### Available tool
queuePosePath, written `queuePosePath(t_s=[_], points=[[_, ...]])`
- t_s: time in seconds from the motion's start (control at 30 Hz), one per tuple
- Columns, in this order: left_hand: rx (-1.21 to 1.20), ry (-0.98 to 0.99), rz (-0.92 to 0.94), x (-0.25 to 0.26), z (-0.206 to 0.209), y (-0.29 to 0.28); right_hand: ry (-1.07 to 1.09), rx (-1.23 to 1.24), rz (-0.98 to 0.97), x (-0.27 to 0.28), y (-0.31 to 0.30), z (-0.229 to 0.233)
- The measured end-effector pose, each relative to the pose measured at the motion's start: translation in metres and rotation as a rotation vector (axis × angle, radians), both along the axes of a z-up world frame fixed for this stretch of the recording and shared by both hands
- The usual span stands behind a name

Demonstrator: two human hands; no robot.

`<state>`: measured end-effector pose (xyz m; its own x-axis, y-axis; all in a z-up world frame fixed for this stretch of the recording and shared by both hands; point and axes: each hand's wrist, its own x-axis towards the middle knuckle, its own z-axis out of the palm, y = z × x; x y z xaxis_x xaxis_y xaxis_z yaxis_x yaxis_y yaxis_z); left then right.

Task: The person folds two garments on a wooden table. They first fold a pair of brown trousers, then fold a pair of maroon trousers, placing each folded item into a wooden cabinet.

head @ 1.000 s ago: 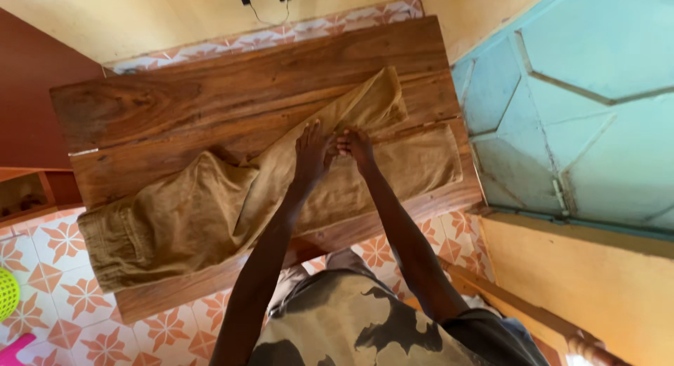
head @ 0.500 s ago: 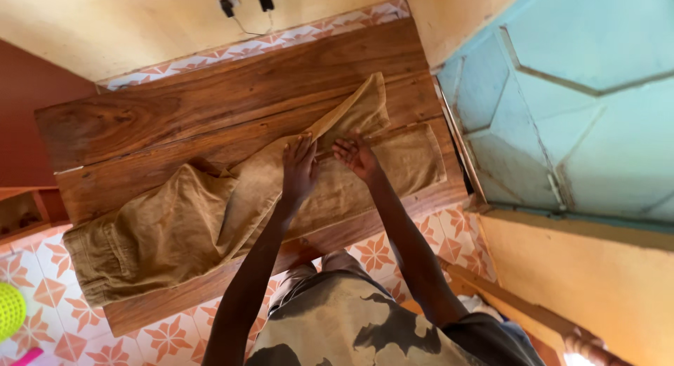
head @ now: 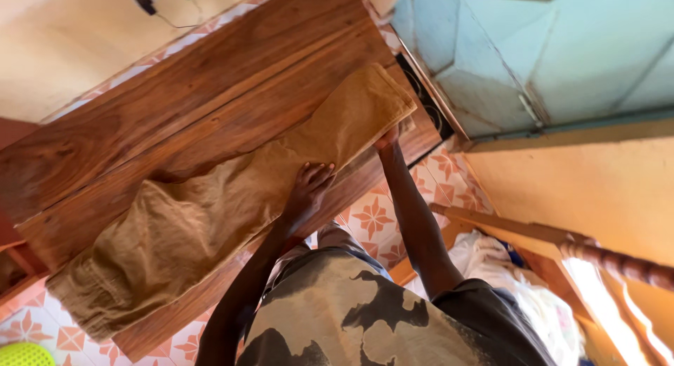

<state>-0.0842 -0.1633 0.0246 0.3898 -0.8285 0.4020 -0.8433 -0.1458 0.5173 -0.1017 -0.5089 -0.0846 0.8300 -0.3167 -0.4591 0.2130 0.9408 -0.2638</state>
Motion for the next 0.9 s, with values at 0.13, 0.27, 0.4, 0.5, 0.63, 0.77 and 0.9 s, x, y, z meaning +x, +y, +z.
queuePosePath(t_s=[0.13, 0.27, 0.4, 0.5, 0.63, 0.77, 0.9], points=[[0.042, -0.009, -0.057, -0.008, -0.027, -0.005, 0.06, -0.028, -0.066, -0.041, -0.022, 0.004], [0.098, -0.015, -0.056, -0.016, -0.053, -0.005, 0.097, -0.031, -0.065, -0.073, -0.052, 0.013], [0.163, -0.036, -0.023, -0.022, -0.068, -0.008, 0.196, -0.352, 0.062, -0.068, -0.091, 0.017], [0.16, -0.028, -0.018, -0.023, -0.073, -0.013, 0.326, -0.853, 0.189, -0.042, -0.119, 0.013], [0.197, -0.086, -0.034, -0.026, -0.073, -0.011, 0.453, -1.297, 0.441, -0.028, -0.133, 0.003], [0.179, -0.101, -0.083, -0.025, -0.073, -0.012, 0.632, -1.559, 0.245, -0.028, -0.136, -0.003], [0.164, -0.113, -0.082, -0.027, -0.075, -0.012, 0.572, -1.679, 0.296, -0.031, -0.134, -0.009]])
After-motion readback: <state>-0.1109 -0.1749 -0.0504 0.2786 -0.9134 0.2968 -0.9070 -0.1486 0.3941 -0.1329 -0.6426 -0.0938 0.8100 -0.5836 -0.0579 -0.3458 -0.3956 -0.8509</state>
